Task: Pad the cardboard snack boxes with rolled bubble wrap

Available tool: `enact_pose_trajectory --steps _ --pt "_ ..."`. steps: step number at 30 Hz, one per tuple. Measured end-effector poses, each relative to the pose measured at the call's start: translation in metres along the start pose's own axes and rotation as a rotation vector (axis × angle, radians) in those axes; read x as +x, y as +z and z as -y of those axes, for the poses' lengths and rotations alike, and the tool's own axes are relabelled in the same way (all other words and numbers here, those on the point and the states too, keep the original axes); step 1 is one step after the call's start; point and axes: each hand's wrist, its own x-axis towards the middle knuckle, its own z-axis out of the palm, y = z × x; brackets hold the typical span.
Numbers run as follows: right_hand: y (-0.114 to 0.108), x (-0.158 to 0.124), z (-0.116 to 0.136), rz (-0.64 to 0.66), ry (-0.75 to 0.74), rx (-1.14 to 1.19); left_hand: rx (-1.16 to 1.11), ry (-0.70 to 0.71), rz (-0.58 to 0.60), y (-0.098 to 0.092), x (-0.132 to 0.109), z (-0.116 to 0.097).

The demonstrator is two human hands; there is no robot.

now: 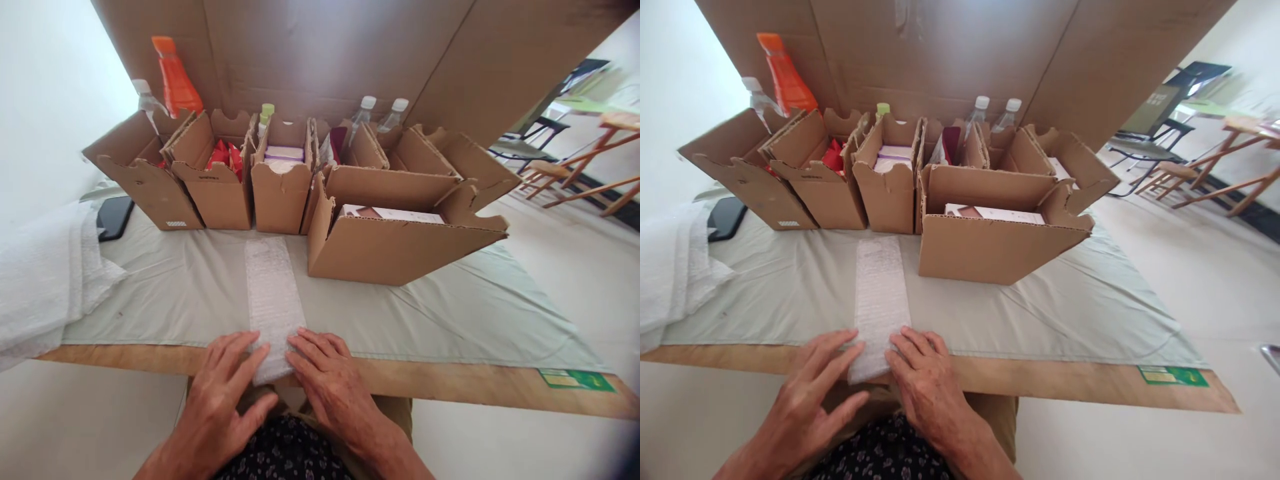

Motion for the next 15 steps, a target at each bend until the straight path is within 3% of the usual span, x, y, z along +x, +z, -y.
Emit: enact_pose_trajectory --steps 3,6,12,15 --pt "-0.003 0.004 0.000 -0.010 -0.009 0.053 -0.084 0.026 0.021 -0.002 -0.006 -0.008" --pt "-0.003 0.010 0.001 -0.004 0.043 0.120 -0.162 -0.047 -0.017 0.002 -0.007 -0.009" --pt "-0.001 0.004 0.005 -0.319 0.109 -0.020 -0.034 -0.183 -0.048 0.012 0.002 0.001" --pt "-0.003 -0.005 0.006 -0.219 0.034 -0.062 0.016 -0.148 -0.036 0.017 0.007 0.005"
